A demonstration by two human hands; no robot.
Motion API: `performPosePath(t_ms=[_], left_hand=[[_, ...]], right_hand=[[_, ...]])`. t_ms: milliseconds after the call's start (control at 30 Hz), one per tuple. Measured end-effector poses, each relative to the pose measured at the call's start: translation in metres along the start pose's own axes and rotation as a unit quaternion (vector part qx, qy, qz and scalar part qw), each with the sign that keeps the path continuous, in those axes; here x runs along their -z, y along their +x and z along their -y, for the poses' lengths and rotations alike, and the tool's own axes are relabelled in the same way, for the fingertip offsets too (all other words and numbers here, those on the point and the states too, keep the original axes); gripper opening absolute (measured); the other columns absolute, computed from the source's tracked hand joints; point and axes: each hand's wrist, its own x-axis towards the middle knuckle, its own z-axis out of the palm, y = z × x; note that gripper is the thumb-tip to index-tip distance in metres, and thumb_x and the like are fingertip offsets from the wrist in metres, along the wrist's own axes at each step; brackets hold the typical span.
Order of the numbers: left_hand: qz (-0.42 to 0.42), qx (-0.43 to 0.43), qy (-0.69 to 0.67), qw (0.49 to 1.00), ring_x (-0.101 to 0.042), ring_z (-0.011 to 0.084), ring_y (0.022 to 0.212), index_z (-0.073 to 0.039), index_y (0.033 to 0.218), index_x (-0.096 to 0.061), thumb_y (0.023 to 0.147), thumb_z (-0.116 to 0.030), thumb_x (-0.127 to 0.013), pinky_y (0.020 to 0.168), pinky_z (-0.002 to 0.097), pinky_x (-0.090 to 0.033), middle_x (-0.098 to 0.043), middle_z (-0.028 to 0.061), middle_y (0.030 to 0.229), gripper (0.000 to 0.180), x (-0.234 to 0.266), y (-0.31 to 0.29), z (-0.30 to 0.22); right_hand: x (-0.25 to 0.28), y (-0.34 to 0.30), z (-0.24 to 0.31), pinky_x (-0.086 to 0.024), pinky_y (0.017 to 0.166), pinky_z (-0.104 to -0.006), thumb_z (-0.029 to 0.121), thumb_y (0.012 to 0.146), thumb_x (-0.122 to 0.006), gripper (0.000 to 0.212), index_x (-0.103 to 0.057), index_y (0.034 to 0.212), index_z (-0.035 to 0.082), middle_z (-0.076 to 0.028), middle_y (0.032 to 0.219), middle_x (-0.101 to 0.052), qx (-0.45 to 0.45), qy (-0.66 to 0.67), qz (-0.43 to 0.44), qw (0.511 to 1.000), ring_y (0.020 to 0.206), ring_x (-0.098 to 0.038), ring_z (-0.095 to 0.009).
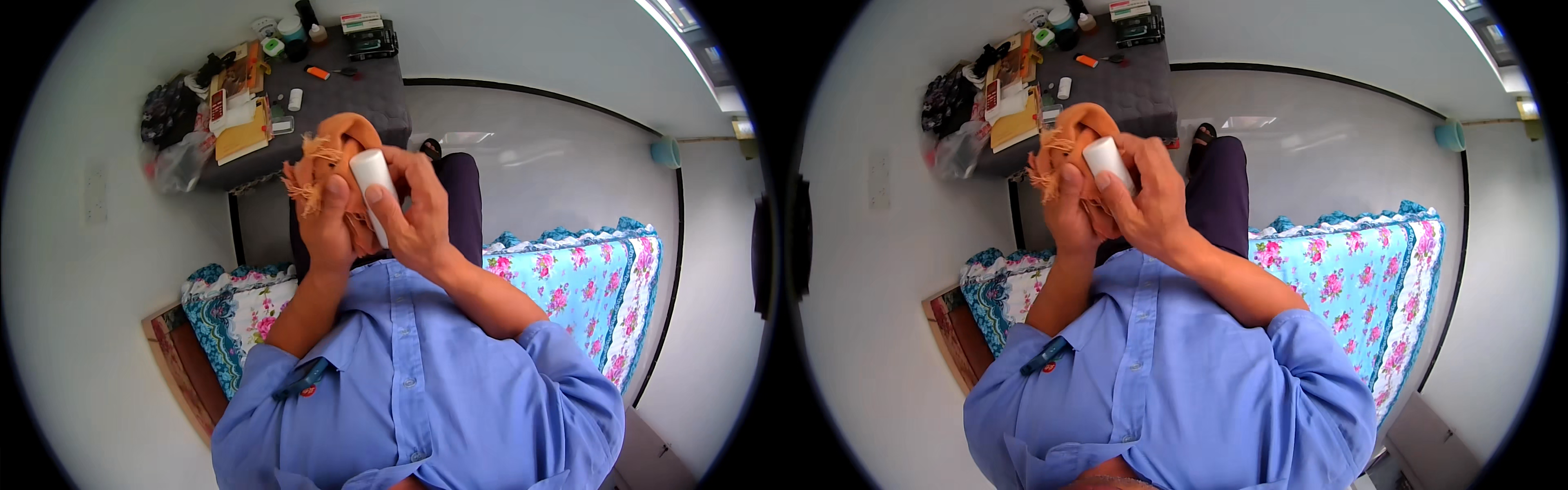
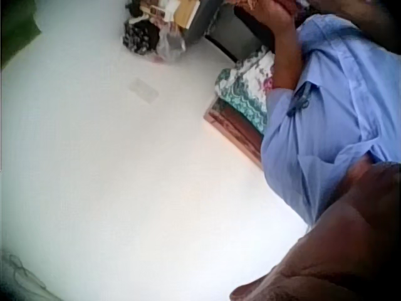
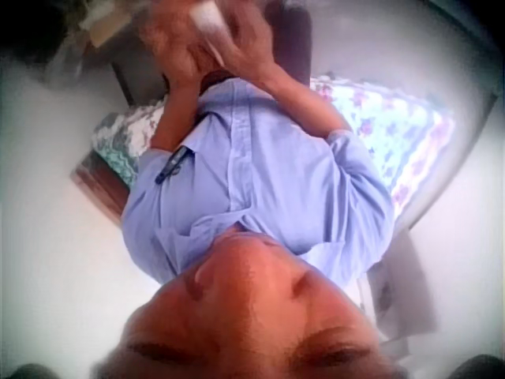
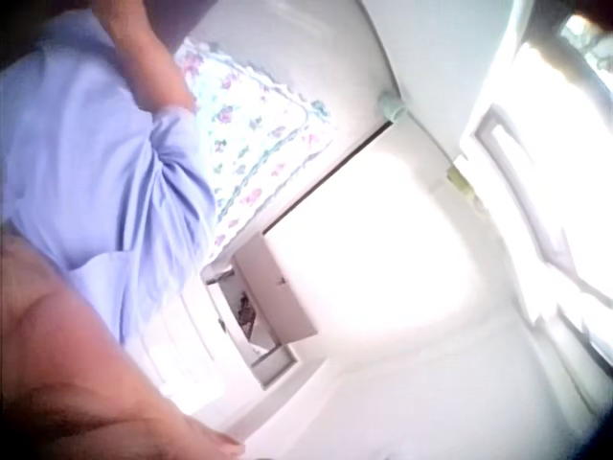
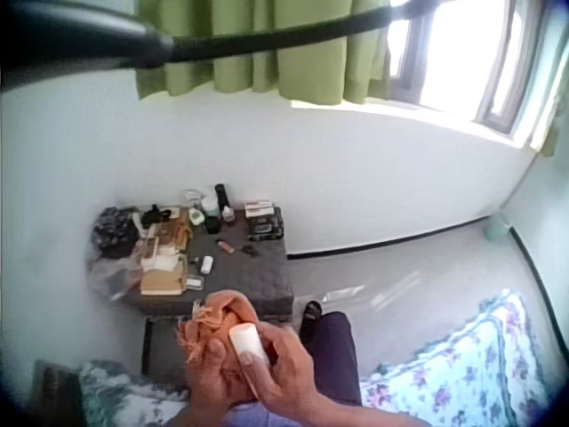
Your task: The person wipes a white and green plug-in device with a cloth, turning the device over to clean various surfaces, then places it on a desk and handles a white cylindrical container.
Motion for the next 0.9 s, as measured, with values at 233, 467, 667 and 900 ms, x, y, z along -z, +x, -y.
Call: performPosePath(t_ms=[233, 467, 667, 900], left_hand=[[0.015, 0.049, -0.016, 0.999, -0.070, 0.0160, 0.087, 0.004, 0.131, -0.053, 0.100, -0.019, -0.069, 0.074, 0.0297, -0.060, -0.070, 0.0107, 0.105, 0.041, -0.008, -0.008, -0.009], [0.071, 0.056, -0.022, 0.996, -0.069, 0.0149, 0.086, 0.004, 0.129, -0.054, 0.102, -0.019, -0.067, 0.073, 0.0302, -0.059, -0.069, 0.0110, 0.107, 0.038, -0.016, -0.019, -0.010], [-0.029, 0.037, -0.087, 0.995, -0.067, 0.0149, 0.091, 0.002, 0.129, -0.056, 0.101, -0.025, -0.068, 0.078, 0.0291, -0.057, -0.068, 0.0097, 0.111, 0.041, 0.002, 0.010, -0.013], [0.113, 0.110, -0.058, 0.986, -0.070, 0.0166, 0.075, 0.003, 0.124, -0.059, 0.100, -0.018, -0.068, 0.064, 0.0297, -0.059, -0.071, 0.0126, 0.100, 0.033, -0.016, -0.018, -0.011]], right_hand=[[0.000, 0.017, -0.004, -0.053, 0.083, -0.0283, 0.019, 0.107, -0.055, 0.039, -0.049, 0.137, -0.004, -0.013, 0.108, -0.067, 0.012, 0.102, -0.082, 0.991, 0.095, -0.064, -0.015], [0.007, 0.020, -0.009, -0.051, 0.087, -0.0275, 0.016, 0.104, -0.059, 0.035, -0.049, 0.133, -0.002, -0.010, 0.117, -0.063, -0.015, 0.085, -0.036, 0.996, 0.099, -0.061, -0.012], [-0.007, -0.005, -0.002, -0.051, 0.083, -0.0338, 0.022, 0.093, -0.075, 0.045, -0.056, 0.128, 0.001, -0.011, 0.106, -0.061, -0.065, 0.031, 0.026, 0.997, 0.091, -0.062, -0.021], [0.011, 0.030, 0.004, -0.053, 0.082, -0.0280, 0.019, 0.097, -0.072, 0.042, -0.053, 0.129, -0.002, -0.008, 0.103, -0.068, 0.014, 0.141, -0.113, 0.983, 0.087, -0.064, -0.012]])
